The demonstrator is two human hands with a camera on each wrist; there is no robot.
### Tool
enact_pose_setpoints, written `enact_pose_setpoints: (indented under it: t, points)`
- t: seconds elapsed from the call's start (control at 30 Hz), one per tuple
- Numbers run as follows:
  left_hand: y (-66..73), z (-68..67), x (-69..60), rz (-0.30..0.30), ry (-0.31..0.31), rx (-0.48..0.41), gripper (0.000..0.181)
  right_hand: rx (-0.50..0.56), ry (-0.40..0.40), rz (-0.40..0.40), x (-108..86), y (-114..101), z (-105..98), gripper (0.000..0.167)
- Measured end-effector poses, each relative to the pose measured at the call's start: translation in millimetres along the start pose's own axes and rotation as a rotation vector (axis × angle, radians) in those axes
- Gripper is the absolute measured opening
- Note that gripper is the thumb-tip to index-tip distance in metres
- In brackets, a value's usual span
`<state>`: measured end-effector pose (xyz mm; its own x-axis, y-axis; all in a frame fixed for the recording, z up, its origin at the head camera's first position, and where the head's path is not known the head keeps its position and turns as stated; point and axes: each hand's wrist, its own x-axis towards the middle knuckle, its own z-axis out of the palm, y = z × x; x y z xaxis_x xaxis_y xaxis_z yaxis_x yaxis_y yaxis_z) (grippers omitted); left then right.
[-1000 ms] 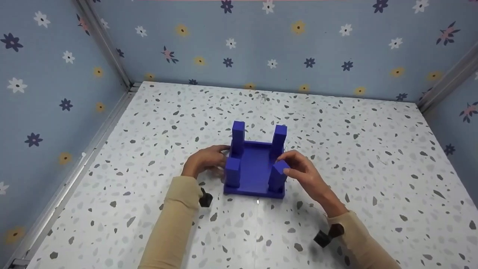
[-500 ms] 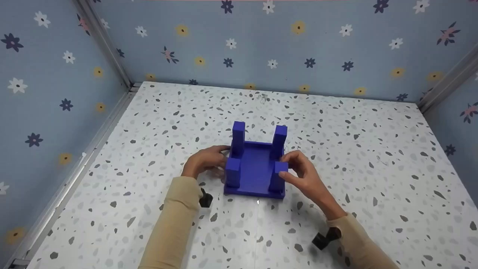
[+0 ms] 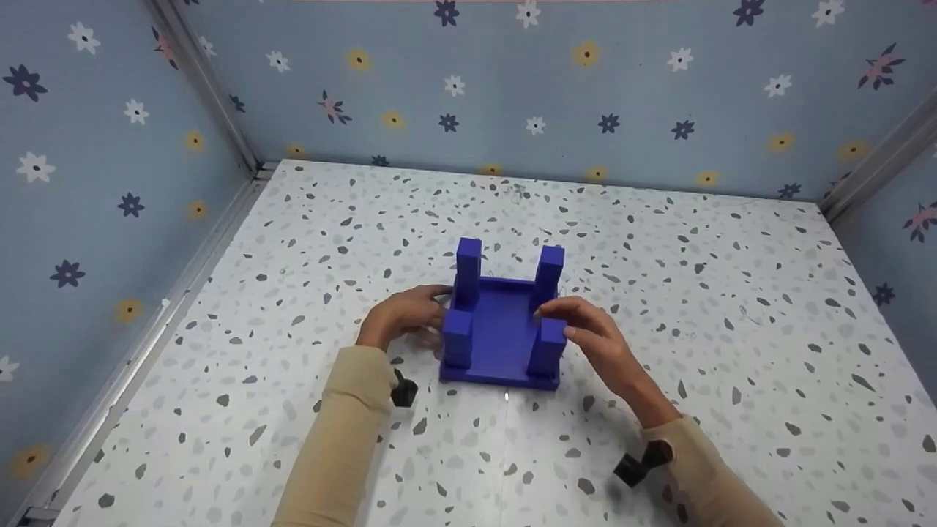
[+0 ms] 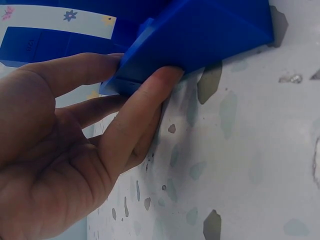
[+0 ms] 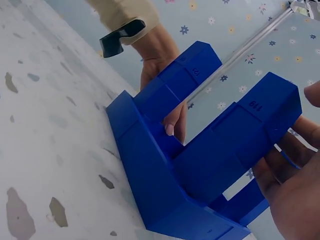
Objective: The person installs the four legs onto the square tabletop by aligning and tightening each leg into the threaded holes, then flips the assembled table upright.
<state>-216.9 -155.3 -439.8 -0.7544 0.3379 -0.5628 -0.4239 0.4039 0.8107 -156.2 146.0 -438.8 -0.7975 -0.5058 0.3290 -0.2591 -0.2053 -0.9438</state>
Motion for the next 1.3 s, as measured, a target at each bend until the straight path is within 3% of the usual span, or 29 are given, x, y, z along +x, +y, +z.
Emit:
enact_pose_setpoints:
  t: [0.2, 0.4, 0.9, 1.3]
  points:
    - [-0.8, 0.2, 1.0, -0.007, 0.008, -0.003, 0.072, 0.084, -0.107, -0.011, 3.9, 1.5, -1.8, 0.037]
    - [-0.5, 0.7, 2.2, 0.008, 0.011, -0.001, 0.071, 0.115, -0.115, 0.02, 3.9, -0.2, -2.3, 0.035]
    - [-1.7, 0.1, 1.8, 0.007, 0.017, 0.006, 0.074, -0.066, 0.026, 0.132, -2.1, -7.8, -0.6, 0.029]
    - [-0.6, 0.3, 0.7, 0.003, 0.008, 0.011, 0.072, -0.201, 0.115, 0.065, -3.5, -4.2, 2.7, 0.03]
